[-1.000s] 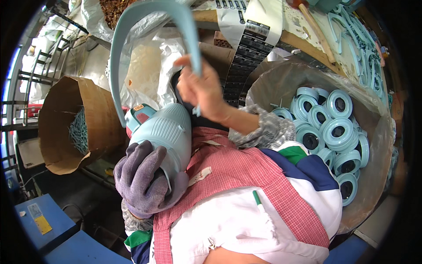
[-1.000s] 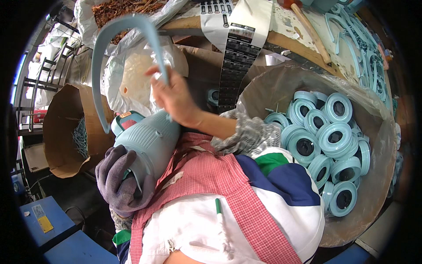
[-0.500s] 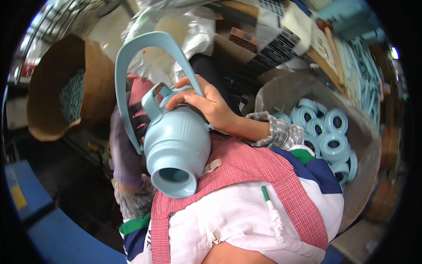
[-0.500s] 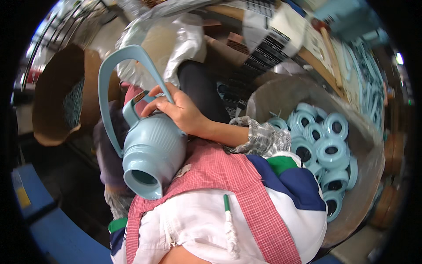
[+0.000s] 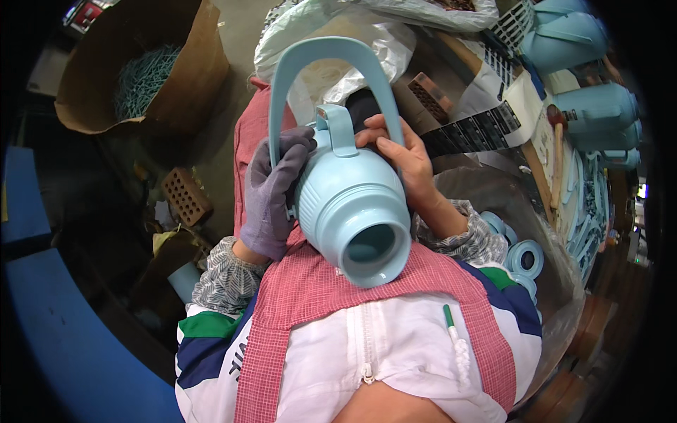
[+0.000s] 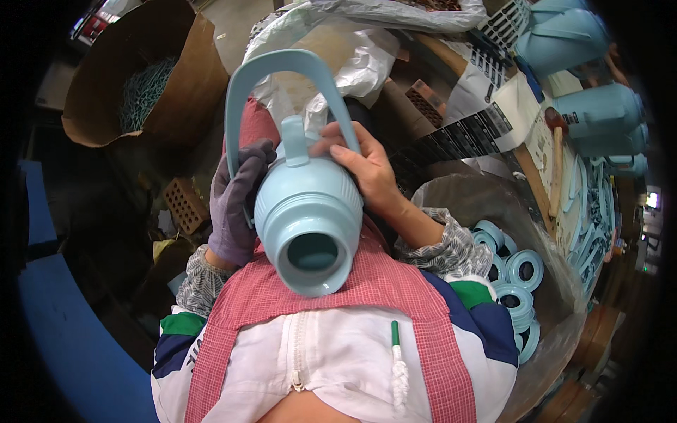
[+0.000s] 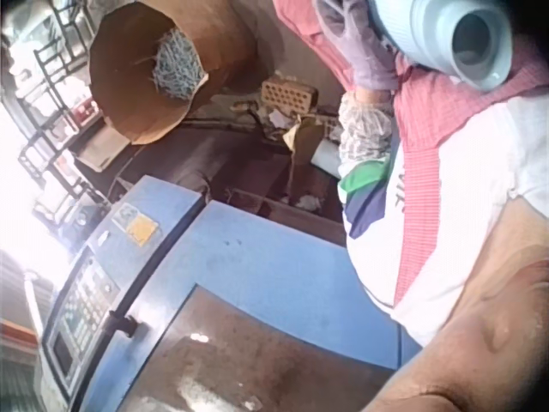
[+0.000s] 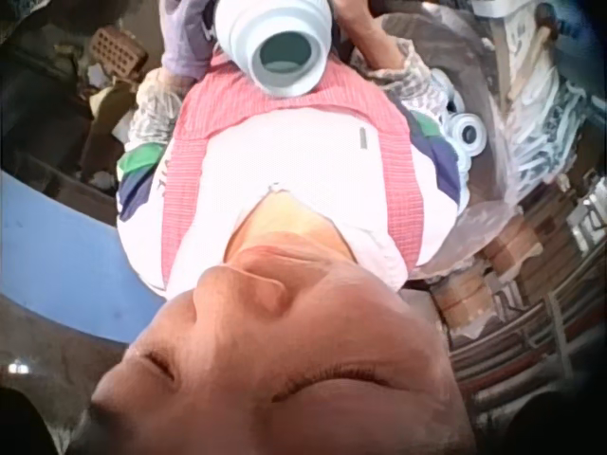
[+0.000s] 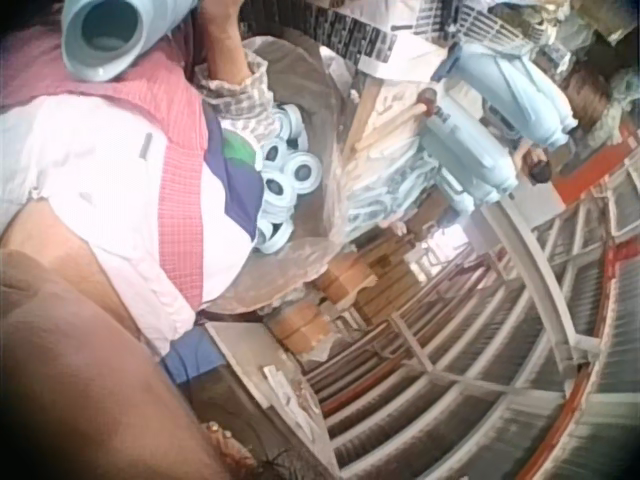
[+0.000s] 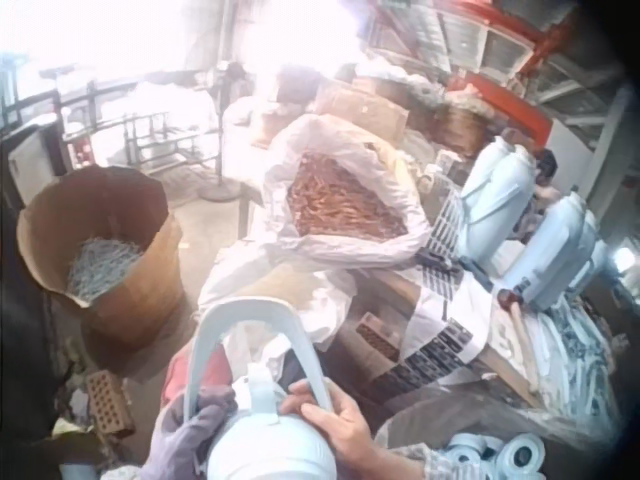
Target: The person assembles light-blue kettles by inserting a small brass-colored component into the base, attaching a handle, and securing a lid. The person repeats this sequence for multiple units, placing finished kettles on the table and retrieving new parts from nearby bags and bins.
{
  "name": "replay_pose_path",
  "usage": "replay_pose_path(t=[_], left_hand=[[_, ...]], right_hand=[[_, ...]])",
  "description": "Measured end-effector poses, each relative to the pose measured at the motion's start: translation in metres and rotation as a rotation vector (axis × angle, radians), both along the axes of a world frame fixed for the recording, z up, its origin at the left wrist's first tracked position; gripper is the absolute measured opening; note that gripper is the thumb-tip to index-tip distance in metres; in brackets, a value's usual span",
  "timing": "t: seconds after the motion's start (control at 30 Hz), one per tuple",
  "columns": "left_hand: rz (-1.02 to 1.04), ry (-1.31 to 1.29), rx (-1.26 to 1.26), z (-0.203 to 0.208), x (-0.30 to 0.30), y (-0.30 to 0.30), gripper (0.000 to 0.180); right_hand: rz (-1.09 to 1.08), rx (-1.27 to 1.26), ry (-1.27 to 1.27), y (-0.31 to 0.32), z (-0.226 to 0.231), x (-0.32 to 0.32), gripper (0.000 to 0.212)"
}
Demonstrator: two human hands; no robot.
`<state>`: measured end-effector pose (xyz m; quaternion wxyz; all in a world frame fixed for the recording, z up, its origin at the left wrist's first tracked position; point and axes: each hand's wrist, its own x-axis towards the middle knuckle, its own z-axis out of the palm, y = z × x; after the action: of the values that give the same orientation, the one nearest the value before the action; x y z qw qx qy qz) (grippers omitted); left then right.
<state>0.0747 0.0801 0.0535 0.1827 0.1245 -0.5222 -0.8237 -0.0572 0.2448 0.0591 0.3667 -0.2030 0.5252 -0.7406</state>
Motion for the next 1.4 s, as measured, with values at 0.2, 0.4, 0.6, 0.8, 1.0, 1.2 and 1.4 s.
replay_pose_path(t=[0.2, 0.4, 0.6, 0.8, 1.0, 1.2, 1.4], left_hand=[[0.132, 0.303, -0.563, 0.015, -0.018, 0.005, 0.047], [0.113, 0.333, -1.037, 0.048, -0.034, -0.050, 0.035], [0.258, 0.294, -0.764, 0.097, -0.097, -0.090, 0.019], [-0.478, 0.341, -0.988, 0.083, -0.141, -0.036, 0.022], [-0.562, -0.105, -0.736, 0.017, -0.139, -0.047, 0.030], [-0.573, -0.195, -0.607, 0.006, -0.142, -0.035, 0.028], [-0.547, -0.265, -0.563, -0.015, -0.142, -0.037, 0.028]], right_hand=[[-0.235, -0.142, 0.578, -0.002, -0.009, 0.000, 0.030], [-0.051, -0.546, 0.727, -0.040, 0.033, -0.038, 0.065], [-0.069, -0.065, 0.799, -0.008, 0.051, -0.118, 0.033], [-1.065, -0.057, 0.789, 0.237, 0.132, -0.157, 0.015], [-1.732, 0.178, 1.067, 0.392, 0.162, -0.180, 0.028], [-2.124, 0.839, 0.990, 0.447, 0.112, -0.313, 0.041], [-1.873, 1.097, 0.919, 0.450, 0.104, -0.407, 0.062]])
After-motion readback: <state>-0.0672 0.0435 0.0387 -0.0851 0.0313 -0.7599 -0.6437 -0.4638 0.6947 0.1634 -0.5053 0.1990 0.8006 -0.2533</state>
